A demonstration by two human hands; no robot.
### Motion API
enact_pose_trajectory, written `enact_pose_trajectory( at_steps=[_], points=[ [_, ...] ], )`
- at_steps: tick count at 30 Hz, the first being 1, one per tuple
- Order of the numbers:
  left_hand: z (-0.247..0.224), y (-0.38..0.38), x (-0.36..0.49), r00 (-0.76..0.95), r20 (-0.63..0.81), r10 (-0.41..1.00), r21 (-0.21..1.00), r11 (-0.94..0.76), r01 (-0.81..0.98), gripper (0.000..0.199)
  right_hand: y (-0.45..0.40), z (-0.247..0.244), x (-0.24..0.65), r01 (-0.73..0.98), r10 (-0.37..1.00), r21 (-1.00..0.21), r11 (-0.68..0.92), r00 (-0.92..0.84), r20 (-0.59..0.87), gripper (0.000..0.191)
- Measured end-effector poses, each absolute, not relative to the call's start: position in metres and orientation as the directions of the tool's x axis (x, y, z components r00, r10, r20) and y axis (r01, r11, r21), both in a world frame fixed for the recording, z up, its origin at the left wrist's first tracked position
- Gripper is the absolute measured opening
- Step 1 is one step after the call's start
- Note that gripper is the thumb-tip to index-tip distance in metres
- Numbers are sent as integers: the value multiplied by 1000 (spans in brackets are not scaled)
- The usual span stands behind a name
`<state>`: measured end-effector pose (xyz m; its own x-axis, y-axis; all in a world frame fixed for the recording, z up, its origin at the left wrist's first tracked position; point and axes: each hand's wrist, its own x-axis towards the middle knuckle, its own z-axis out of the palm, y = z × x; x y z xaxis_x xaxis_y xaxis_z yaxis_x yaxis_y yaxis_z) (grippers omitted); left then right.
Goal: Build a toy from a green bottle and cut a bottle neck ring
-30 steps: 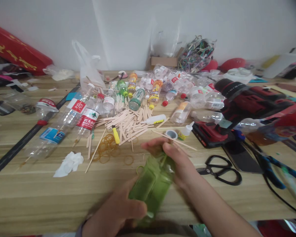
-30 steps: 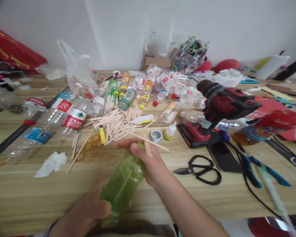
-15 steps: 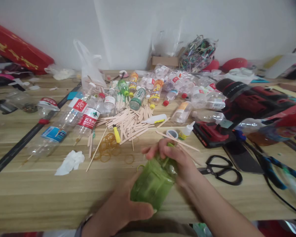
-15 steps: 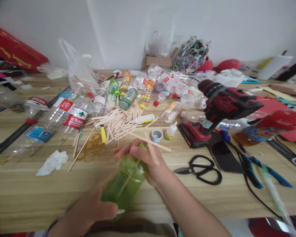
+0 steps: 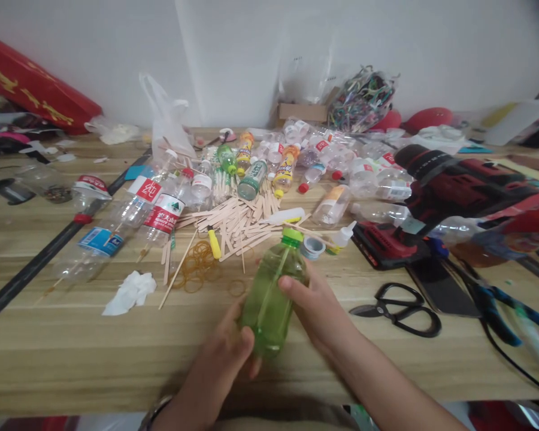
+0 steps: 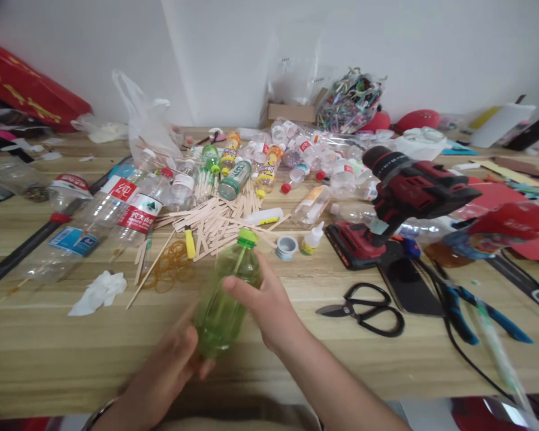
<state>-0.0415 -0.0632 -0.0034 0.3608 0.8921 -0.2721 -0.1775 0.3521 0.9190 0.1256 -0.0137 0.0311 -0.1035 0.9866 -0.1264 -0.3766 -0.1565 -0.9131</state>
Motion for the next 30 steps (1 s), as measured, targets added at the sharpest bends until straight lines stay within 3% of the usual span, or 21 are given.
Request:
enact_pose_trajectory(
  at_steps=[2, 4, 7, 13, 16, 19, 23, 26, 30],
  points=[
    [-6, -68, -43, 356, -313, 881, 870, 416, -265, 69, -12, 33, 128, -386, 992, -913, -130, -56, -117, 57],
    [-8, -70, -44, 333, -363, 870, 863, 449, -232, 60, -10, 34, 130, -401, 993, -908, -120, -35, -116, 59],
    [-6, -68, -42, 317, -379, 869, 894, 433, -119, 59, -8, 35, 130, -407, 993, -905, -121, -40, -114, 60],
    [-2, -59, -33, 284, -401, 871, 881, 452, -142, 54, -2, 34, 128, -327, 990, -934, -142, -31, -140, 59],
    [-2, -56, -33, 324, -445, 835, 836, 517, -183, 52, 3, 37, 132, -230, 993, -967, -109, -78, -93, 61],
    [1, -53, -35, 313, -436, 844, 795, 524, -305, 53, 7, 40, 141, -146, 967, -982, -121, -242, -83, 66],
    [9, -43, -43, 290, -432, 854, 745, 519, -420, 48, 11, 45, 160, 59, 881, -986, -153, -443, -163, 52],
    [11, -36, -50, 255, -465, 848, 712, 529, -462, 48, 13, 50, 182, 243, 913, -964, -105, -360, -190, 41],
    [8, -31, -58, 256, -487, 835, 674, 546, -498, 48, 15, 63, 211, 395, 964, -919, 0, -244, -104, 48]
  ],
)
